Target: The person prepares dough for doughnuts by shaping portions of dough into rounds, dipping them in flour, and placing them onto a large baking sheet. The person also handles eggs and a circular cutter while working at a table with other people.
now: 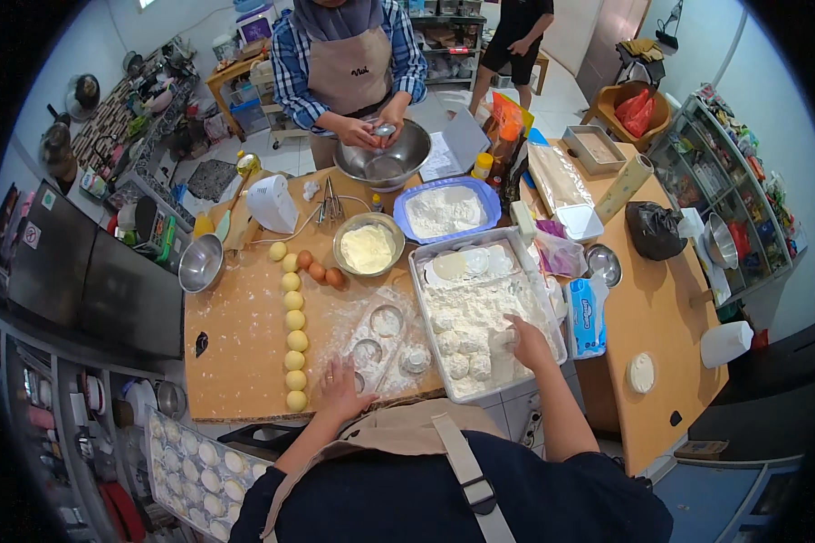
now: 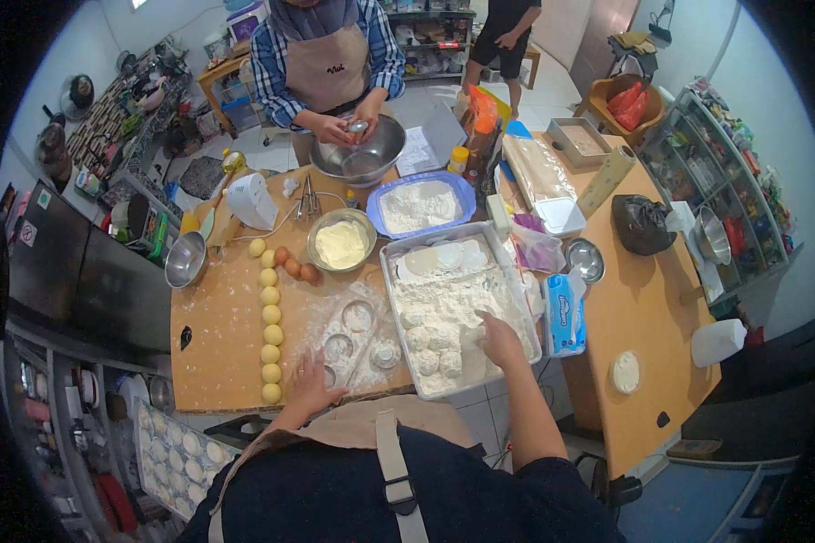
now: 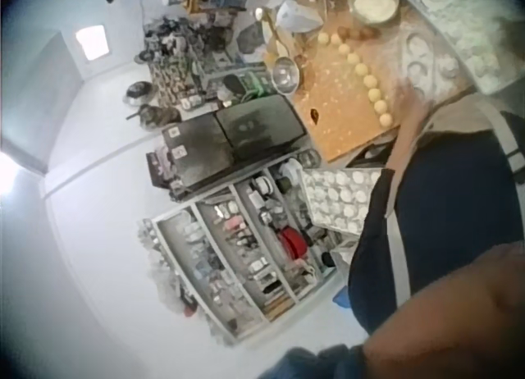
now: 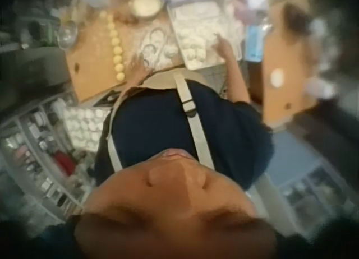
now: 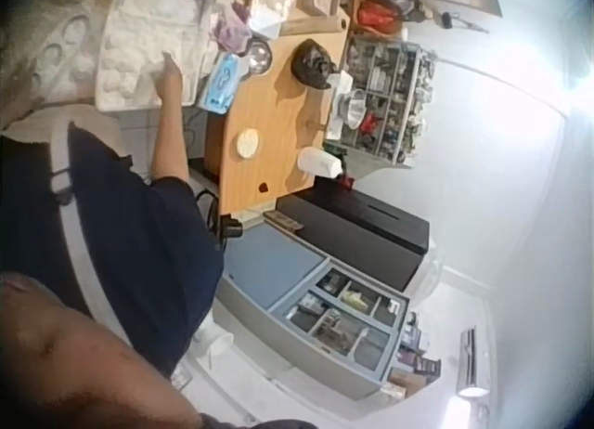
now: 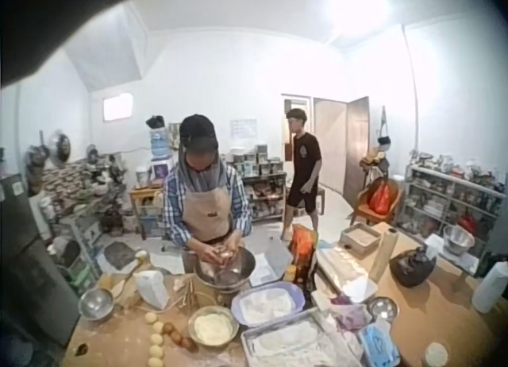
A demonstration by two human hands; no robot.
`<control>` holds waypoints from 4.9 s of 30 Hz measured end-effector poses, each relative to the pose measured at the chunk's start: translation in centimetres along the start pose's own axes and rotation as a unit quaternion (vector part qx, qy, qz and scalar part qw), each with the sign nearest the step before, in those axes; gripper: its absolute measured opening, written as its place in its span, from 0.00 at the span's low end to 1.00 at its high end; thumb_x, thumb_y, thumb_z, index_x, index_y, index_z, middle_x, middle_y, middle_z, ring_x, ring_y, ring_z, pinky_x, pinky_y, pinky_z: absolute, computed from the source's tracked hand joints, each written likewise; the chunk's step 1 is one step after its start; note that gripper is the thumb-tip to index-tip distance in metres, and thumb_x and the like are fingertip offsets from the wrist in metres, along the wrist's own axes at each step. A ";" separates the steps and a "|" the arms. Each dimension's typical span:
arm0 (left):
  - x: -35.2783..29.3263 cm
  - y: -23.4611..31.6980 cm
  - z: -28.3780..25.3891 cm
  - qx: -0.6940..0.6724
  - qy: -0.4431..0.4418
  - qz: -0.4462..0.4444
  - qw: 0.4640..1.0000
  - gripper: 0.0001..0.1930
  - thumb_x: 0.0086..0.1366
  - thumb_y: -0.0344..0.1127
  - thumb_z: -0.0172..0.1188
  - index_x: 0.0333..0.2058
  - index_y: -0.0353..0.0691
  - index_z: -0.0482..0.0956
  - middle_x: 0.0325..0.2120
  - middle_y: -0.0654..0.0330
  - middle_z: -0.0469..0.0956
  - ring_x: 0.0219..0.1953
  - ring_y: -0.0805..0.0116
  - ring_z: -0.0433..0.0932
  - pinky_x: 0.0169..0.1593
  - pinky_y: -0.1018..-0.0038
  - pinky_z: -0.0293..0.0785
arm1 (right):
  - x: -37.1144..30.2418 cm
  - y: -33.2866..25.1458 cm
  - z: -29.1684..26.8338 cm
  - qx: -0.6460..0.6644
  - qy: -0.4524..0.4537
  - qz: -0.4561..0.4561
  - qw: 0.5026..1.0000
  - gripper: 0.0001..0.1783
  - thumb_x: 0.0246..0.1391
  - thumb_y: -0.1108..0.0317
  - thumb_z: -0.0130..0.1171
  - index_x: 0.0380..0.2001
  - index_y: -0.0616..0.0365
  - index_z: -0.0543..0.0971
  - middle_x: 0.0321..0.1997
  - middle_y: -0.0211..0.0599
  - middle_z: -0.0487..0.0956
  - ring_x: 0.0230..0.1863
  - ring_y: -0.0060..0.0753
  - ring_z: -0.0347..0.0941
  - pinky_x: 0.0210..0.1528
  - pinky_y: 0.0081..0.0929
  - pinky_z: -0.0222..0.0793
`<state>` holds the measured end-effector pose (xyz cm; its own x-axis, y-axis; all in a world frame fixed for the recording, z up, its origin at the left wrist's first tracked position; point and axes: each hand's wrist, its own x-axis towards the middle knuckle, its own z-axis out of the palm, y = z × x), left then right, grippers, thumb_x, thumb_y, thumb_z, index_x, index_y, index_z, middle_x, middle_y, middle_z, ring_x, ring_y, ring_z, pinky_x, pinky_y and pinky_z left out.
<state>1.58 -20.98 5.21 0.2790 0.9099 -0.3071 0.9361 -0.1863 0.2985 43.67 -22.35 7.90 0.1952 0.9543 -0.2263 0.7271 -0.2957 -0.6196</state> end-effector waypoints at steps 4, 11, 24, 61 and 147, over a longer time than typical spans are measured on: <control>1.6 1.8 -0.3 0.013 -0.028 -0.027 0.999 0.58 0.44 0.58 0.70 0.67 0.44 0.45 0.65 0.40 0.47 0.66 0.41 0.47 0.66 0.50 0.42 | -0.5 1.9 0.3 -0.103 0.013 -0.149 0.983 0.24 0.36 0.77 0.63 0.44 0.58 0.77 0.44 0.47 0.77 0.49 0.52 0.71 0.51 0.38 0.68; 2.1 0.4 -1.7 0.046 -0.055 -0.040 0.997 0.57 0.40 0.53 0.73 0.66 0.48 0.50 0.64 0.44 0.52 0.66 0.45 0.51 0.66 0.53 0.46 | -0.4 1.5 0.7 0.054 0.080 -0.042 0.994 0.26 0.38 0.76 0.67 0.46 0.59 0.77 0.42 0.45 0.80 0.44 0.43 0.77 0.44 0.33 0.73; 2.9 -2.8 -1.6 0.051 -0.067 0.053 0.995 0.56 0.42 0.55 0.71 0.64 0.36 0.51 0.66 0.49 0.50 0.69 0.54 0.48 0.69 0.55 0.40 | 5.4 -15.1 13.3 0.200 -0.214 -0.162 0.942 0.23 0.42 0.77 0.62 0.46 0.61 0.77 0.41 0.38 0.80 0.43 0.32 0.76 0.46 0.27 0.70; 2.7 -5.6 -2.6 0.020 -0.029 0.088 0.996 0.54 0.42 0.57 0.72 0.63 0.36 0.55 0.61 0.48 0.59 0.63 0.52 0.58 0.64 0.58 0.54 | 0.4 -21.8 15.9 -0.176 -0.051 -0.199 0.963 0.16 0.42 0.79 0.53 0.38 0.58 0.78 0.38 0.48 0.75 0.40 0.54 0.74 0.42 0.43 0.71; 2.8 -6.1 -1.7 -0.002 -0.001 0.099 0.995 0.50 0.45 0.48 0.70 0.63 0.36 0.55 0.62 0.48 0.58 0.63 0.51 0.58 0.65 0.57 0.53 | 2.9 -23.0 20.2 -0.224 -0.115 -0.285 0.925 0.14 0.42 0.80 0.52 0.33 0.59 0.81 0.35 0.53 0.74 0.39 0.55 0.73 0.41 0.44 0.71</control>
<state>-3.74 -16.65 4.04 0.4588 0.8544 -0.2438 0.8618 -0.3611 0.3561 14.24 -13.69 6.27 -0.4117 0.8996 -0.1458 0.8788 0.3495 -0.3251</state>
